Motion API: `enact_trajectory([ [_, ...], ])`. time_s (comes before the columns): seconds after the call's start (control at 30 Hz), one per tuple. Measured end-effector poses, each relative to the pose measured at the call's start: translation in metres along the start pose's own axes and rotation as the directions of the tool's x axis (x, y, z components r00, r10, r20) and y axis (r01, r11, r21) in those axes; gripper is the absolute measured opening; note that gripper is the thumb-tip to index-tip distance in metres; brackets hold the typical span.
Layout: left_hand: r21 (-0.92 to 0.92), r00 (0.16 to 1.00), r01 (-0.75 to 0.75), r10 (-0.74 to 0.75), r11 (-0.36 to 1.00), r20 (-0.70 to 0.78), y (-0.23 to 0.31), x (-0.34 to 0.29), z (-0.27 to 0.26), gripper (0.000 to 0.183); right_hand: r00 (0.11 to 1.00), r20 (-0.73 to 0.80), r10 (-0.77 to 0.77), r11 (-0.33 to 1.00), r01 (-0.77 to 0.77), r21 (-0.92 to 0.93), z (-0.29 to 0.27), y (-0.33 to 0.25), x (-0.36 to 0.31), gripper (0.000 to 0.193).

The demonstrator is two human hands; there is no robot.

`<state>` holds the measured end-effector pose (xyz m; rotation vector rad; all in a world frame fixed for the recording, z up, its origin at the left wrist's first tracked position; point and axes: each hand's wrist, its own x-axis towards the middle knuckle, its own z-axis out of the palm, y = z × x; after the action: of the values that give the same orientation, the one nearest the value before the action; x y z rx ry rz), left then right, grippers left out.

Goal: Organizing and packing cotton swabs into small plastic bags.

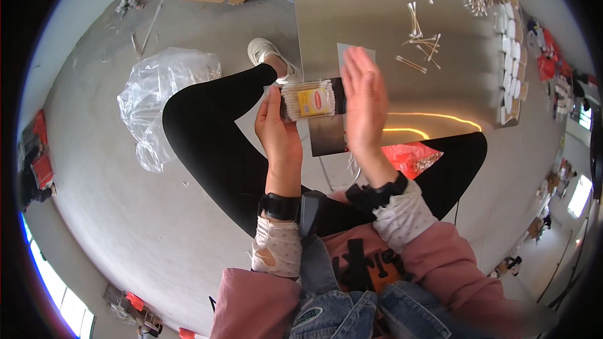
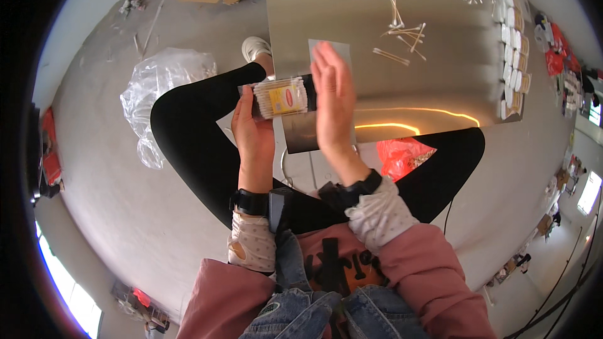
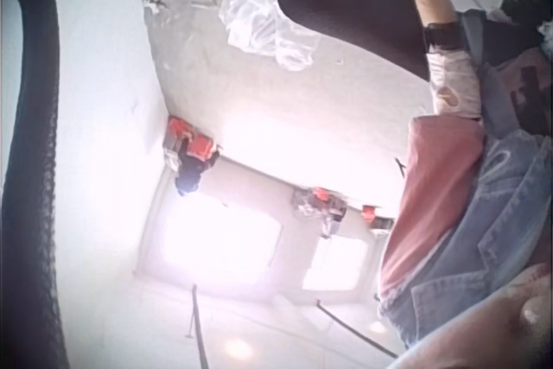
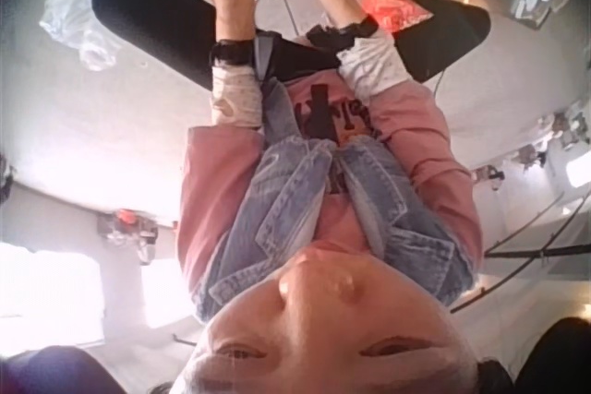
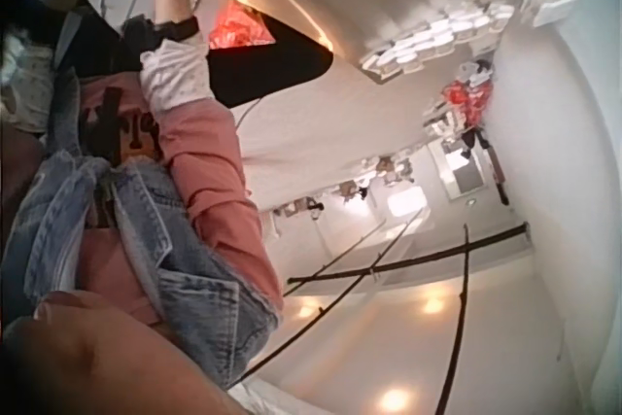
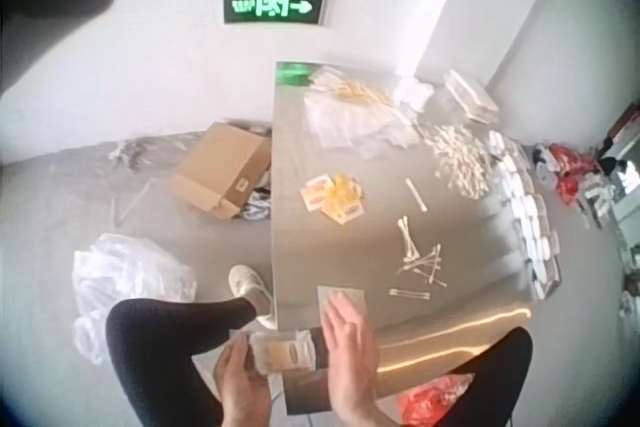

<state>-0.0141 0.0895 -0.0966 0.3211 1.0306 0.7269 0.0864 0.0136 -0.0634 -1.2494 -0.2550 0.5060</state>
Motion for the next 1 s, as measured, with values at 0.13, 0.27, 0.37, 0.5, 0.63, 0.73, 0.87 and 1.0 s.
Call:
enact_trajectory([
  [0.13, -0.067, 0.999, 0.034, -0.032, 0.997, 0.032, -0.003, 0.003, 0.001, 0.021, 1.000, -0.010, -0.022, 1.000, 0.022, -0.004, 0.013, 0.013, -0.007, 0.055],
  [0.27, -0.077, 0.999, 0.017, -0.014, 0.997, 0.040, -0.004, 0.000, -0.001, 0.020, 0.999, 0.014, -0.044, 0.997, 0.045, -0.069, 0.016, 0.016, -0.010, 0.055],
  [0.37, -0.090, 1.000, 0.004, -0.002, 0.996, 0.025, -0.005, 0.001, 0.002, 0.021, 0.998, 0.032, -0.054, 0.989, 0.058, -0.135, 0.017, 0.014, -0.011, 0.054],
  [0.5, -0.084, 1.000, 0.005, -0.002, 0.996, 0.030, -0.005, 0.001, 0.000, 0.023, 0.997, 0.055, -0.056, 0.982, 0.065, -0.176, 0.018, 0.014, -0.011, 0.057],
  [0.63, -0.070, 0.999, 0.019, -0.016, 0.997, 0.047, -0.005, 0.001, 0.002, 0.025, 0.996, 0.066, -0.060, 0.980, 0.071, -0.184, 0.018, 0.013, -0.011, 0.059],
  [0.73, -0.090, 0.998, 0.037, -0.033, 0.995, 0.050, -0.007, -0.001, 0.006, 0.027, 0.997, 0.056, -0.054, 0.981, 0.063, -0.182, 0.013, 0.012, -0.009, 0.058],
  [0.87, -0.134, 0.996, -0.025, 0.036, 0.991, 0.077, -0.003, 0.005, -0.013, 0.029, 0.996, 0.020, -0.085, 0.994, 0.086, -0.064, -0.003, 0.001, 0.000, 0.050],
  [1.0, 0.424, 0.735, -0.593, 0.675, 0.685, -0.063, 0.008, -0.017, 0.017, 0.017, 0.963, 0.032, -0.266, 0.805, 0.240, -0.543, -0.077, -0.031, 0.037, 0.052],
])
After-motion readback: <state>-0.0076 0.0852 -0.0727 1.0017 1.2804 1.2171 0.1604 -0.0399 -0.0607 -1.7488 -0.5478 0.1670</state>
